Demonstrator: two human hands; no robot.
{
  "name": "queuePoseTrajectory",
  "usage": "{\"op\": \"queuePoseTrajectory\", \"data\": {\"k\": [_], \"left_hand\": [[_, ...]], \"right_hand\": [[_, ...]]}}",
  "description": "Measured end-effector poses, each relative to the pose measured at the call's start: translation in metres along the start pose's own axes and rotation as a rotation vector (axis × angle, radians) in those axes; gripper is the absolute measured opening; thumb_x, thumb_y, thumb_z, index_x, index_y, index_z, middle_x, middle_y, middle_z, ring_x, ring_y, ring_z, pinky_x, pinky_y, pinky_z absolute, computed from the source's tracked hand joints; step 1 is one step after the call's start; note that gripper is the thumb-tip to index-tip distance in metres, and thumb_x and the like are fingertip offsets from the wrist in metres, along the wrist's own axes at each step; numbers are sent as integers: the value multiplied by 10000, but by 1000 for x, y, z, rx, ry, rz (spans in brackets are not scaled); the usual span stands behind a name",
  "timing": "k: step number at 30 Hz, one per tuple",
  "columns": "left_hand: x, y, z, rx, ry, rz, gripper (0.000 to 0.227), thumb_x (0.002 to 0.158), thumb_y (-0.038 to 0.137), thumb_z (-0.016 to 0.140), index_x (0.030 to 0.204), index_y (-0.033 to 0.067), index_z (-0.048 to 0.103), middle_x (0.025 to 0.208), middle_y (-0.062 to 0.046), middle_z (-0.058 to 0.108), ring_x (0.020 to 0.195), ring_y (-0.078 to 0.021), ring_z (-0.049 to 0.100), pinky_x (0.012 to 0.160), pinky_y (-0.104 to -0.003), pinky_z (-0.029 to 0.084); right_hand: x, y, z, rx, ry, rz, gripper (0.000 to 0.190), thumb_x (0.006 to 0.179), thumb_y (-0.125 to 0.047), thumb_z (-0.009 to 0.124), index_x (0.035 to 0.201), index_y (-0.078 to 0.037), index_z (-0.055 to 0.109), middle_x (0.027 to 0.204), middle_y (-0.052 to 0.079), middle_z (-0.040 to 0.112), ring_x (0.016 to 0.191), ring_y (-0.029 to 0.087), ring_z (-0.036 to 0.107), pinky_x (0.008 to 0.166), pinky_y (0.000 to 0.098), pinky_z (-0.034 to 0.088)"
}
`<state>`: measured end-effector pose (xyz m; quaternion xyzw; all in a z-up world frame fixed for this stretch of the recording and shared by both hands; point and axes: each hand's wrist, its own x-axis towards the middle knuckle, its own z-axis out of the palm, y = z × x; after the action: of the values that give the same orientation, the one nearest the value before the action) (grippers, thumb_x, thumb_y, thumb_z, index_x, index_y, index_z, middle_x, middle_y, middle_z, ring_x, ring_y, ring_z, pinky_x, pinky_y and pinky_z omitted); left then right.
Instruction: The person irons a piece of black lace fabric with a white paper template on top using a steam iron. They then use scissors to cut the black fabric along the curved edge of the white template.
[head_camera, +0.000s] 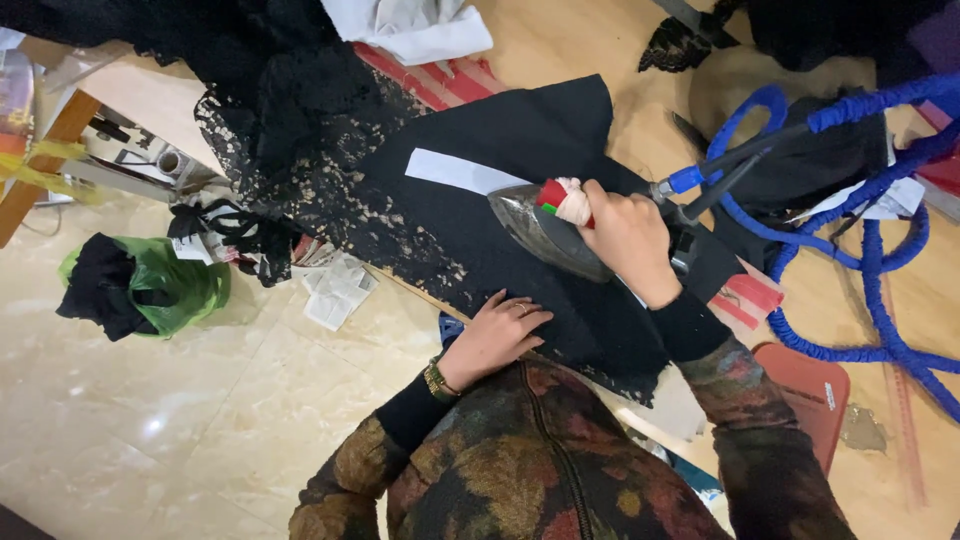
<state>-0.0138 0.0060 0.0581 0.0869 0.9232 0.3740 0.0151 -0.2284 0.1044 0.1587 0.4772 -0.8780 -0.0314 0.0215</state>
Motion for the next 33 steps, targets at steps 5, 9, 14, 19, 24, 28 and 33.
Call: {"op": "queuePoseTrajectory", "data": {"k": [5, 9, 14, 19, 24, 28, 33], "left_hand": [[2, -6, 8, 11, 9, 4, 394, 975, 302, 672, 1314, 101, 657, 1201, -178, 713, 1221, -380, 646, 1082, -673, 394], [3, -13, 13, -3, 2, 31, 415, 991, 306, 661, 1343, 88, 636, 1212, -206, 702, 1228, -396, 637, 1092, -674, 380], [0, -20, 20, 30, 84, 13, 414, 951, 327, 685, 1309, 121, 661, 1160, -168, 729, 1155, -375, 682, 1068, -681, 405], [0, -34, 34, 28, 145, 25, 410, 935, 329, 697, 1286, 118, 677, 1132, -177, 736, 1120, -392, 693, 1047, -694, 412], [3, -45, 51, 75, 188, 29, 437, 900, 376, 698, 1277, 158, 667, 1130, -128, 736, 1125, -362, 696, 1039, -670, 438], [2, -42, 43, 74, 190, 38, 422, 898, 363, 703, 1262, 150, 676, 1121, -134, 739, 1111, -373, 699, 1034, -678, 435], [1, -45, 47, 92, 196, 42, 430, 878, 377, 707, 1250, 164, 676, 1103, -120, 740, 1114, -362, 699, 1028, -675, 440]], "right_hand": [[24, -7, 18, 7, 9, -34, 414, 840, -208, 731, 1229, -75, 682, 716, 111, 727, 684, 328, 745, 745, 441, 585], [53, -23, 27, 18, 18, -88, 471, 815, -219, 747, 1256, -78, 660, 729, 104, 733, 691, 326, 748, 733, 444, 580], [90, -52, 39, 44, 30, -129, 493, 807, -251, 763, 1258, -82, 654, 740, 107, 740, 706, 321, 757, 731, 438, 580], [117, -84, 24, 98, -6, -164, 511, 827, -198, 768, 1296, -41, 636, 755, 148, 744, 737, 340, 759, 744, 446, 580], [132, -99, 25, 103, -12, -172, 514, 862, -194, 751, 1331, -26, 625, 785, 154, 752, 743, 334, 760, 738, 441, 582], [131, -99, 22, 108, -14, -169, 513, 866, -189, 751, 1336, -24, 630, 790, 158, 752, 746, 329, 761, 735, 434, 586], [131, -99, 23, 132, 7, -180, 473, 872, -177, 753, 1303, -21, 640, 765, 155, 741, 732, 322, 754, 745, 438, 587]]}}
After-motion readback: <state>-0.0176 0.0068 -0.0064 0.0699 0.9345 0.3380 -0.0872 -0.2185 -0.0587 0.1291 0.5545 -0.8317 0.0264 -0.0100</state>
